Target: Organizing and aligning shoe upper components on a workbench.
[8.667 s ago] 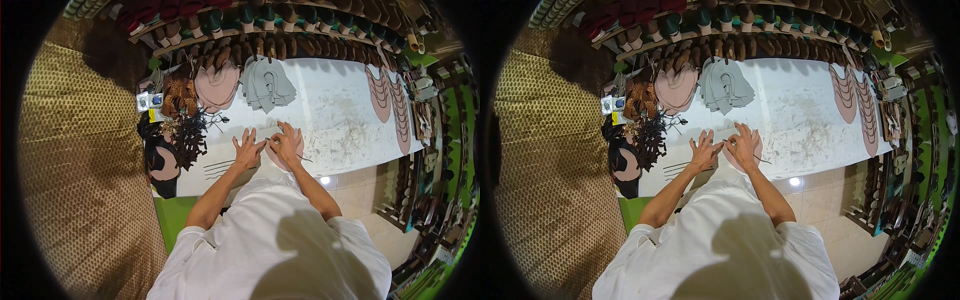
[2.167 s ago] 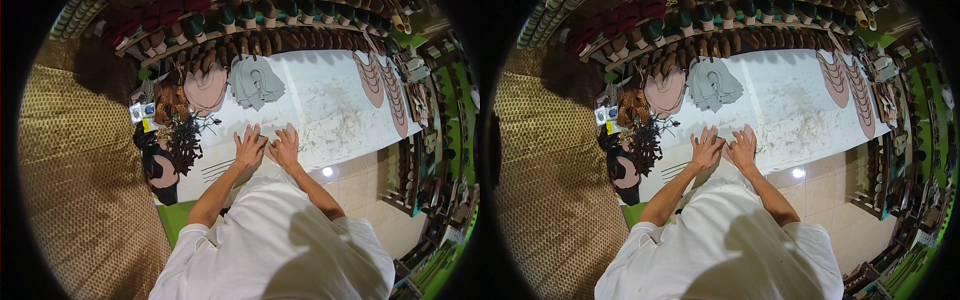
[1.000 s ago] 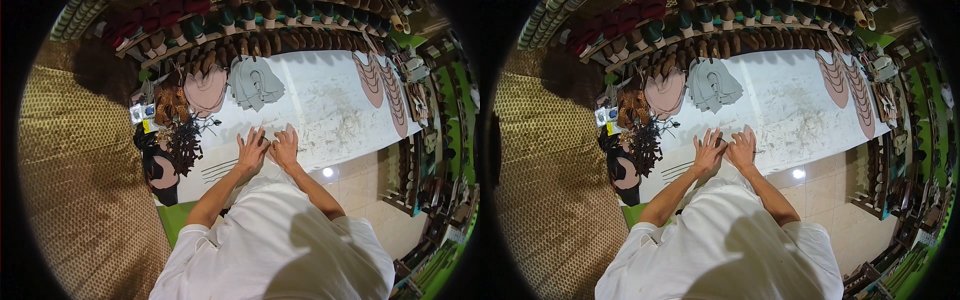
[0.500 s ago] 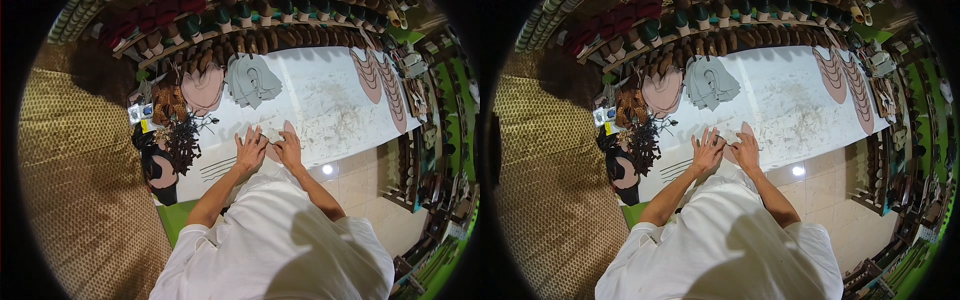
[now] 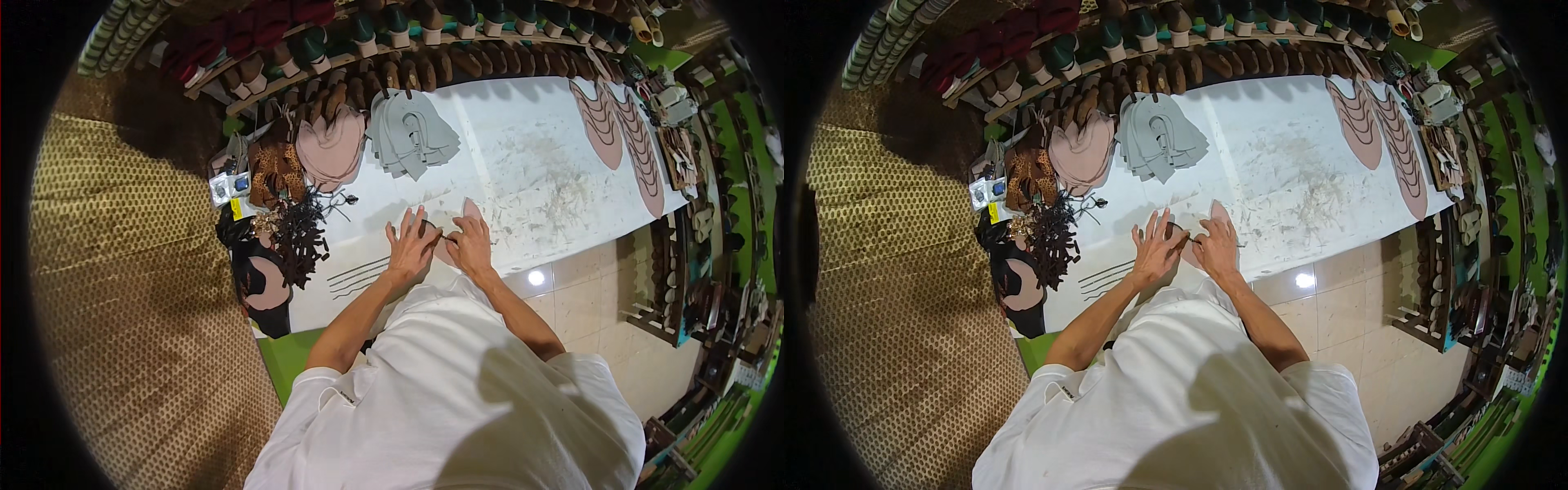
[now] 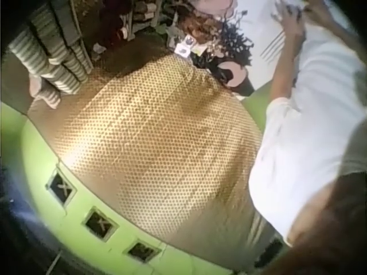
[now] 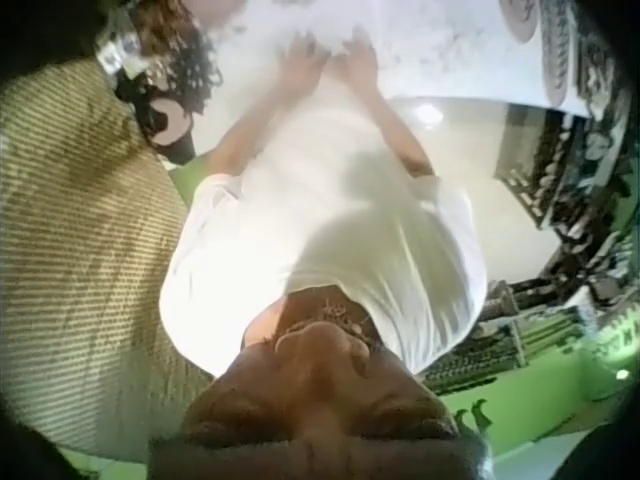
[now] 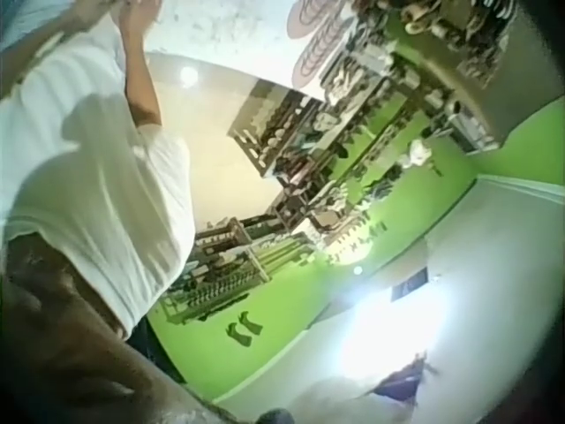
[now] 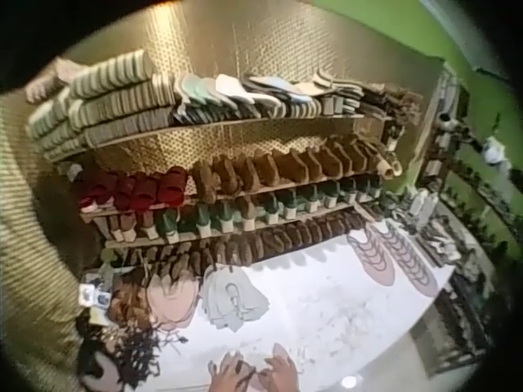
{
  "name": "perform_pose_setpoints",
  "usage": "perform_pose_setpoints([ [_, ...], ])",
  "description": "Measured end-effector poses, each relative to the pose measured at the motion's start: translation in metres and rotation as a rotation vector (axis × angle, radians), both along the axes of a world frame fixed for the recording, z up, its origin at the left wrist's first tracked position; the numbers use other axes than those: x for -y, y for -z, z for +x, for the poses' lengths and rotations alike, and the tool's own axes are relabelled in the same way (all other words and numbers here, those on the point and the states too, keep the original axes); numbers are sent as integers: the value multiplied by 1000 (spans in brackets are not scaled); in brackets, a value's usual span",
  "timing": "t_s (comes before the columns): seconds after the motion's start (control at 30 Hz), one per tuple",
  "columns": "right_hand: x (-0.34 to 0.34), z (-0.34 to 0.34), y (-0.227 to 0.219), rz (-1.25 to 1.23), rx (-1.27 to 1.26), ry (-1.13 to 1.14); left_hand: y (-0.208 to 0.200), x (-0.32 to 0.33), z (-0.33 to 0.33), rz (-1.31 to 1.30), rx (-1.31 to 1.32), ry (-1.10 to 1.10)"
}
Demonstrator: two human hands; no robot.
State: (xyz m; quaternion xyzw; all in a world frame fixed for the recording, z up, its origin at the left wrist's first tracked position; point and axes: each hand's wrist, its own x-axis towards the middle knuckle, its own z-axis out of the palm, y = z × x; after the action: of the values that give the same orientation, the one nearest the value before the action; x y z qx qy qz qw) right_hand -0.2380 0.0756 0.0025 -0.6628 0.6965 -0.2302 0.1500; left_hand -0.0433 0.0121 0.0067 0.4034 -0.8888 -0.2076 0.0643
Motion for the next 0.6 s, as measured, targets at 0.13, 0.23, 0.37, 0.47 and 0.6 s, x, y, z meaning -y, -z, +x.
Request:
perform_pose_setpoints([
  [0.13,0,1,2,-7,0,5,-9,1,1,-3,70,72],
  [0.23,0,1,1,-6,-13,15,-13,2,-1,-60,88,114],
  [0.37,0,1,3,5,-11,13,-12,-3,-4,-44,65,75],
  [0.47,-1,1,3,4,-24,11,-8,-11,-2,-43,78,41],
  [0.6,-6,-3,-5,19,76,25,-11,-17,-3,-48,106,23],
])
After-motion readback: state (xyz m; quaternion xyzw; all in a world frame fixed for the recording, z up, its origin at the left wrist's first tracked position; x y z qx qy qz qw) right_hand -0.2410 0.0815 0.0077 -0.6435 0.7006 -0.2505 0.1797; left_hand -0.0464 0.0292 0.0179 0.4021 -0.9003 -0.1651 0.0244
